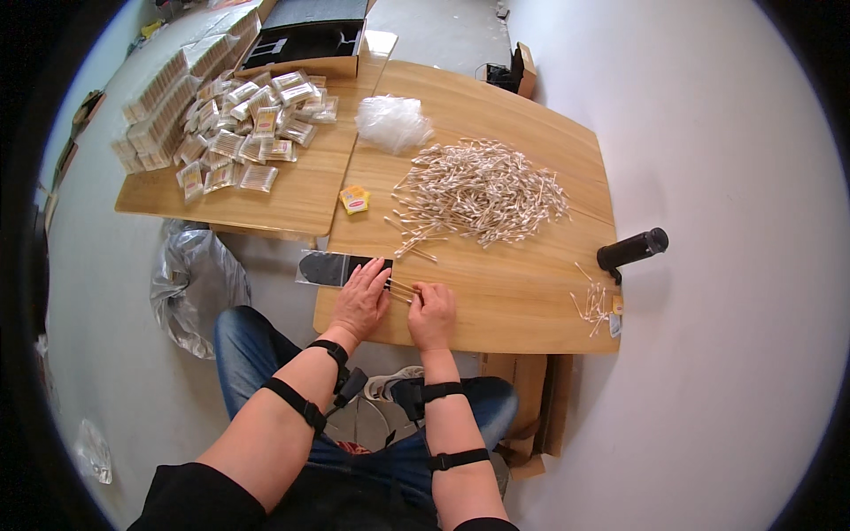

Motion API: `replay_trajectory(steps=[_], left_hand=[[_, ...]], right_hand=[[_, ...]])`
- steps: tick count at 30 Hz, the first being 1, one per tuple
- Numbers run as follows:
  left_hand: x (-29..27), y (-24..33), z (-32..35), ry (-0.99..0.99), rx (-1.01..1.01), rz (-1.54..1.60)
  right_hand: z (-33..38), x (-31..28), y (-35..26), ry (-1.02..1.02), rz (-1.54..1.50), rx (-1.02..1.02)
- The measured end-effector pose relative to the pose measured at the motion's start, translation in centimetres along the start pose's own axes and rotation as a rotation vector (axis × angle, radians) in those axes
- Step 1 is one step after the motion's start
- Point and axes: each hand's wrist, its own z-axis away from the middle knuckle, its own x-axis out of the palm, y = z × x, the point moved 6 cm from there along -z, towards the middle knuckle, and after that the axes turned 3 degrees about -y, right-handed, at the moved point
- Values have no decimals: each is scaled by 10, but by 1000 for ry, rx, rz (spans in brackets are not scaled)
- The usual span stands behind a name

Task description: Packing cotton swabs into small plastic bags.

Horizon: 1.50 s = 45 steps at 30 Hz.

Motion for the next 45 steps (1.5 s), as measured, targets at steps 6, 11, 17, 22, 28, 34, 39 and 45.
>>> replay_trajectory(steps=[6, 11, 17, 22, 28, 34, 39, 45], left_hand=[[-1, 7, 0, -87, 45, -89], [2, 10, 12, -186, 76, -189], [0, 8, 10, -159, 55, -194], [-3, 8, 10, -76, 35, -90], [-4, 4, 13, -80, -9, -26], [-6, 8, 8, -112, -34, -65], [-4, 5, 10, -109, -43, -58], [-5, 6, 8, -90, -41, -71]], right_hand=[[0, 1, -7, -6, 5, -28], [4, 11, -7, -130, 30, -78], [-27, 23, -9, -97, -73, 3], [-54, 40, -23, -101, 67, -20], [-46, 42, -4, -165, 139, 39], [-25, 18, 13, -98, -12, 53], [-19, 12, 12, -126, -165, 87], [-18, 13, 23, -182, -256, 232]])
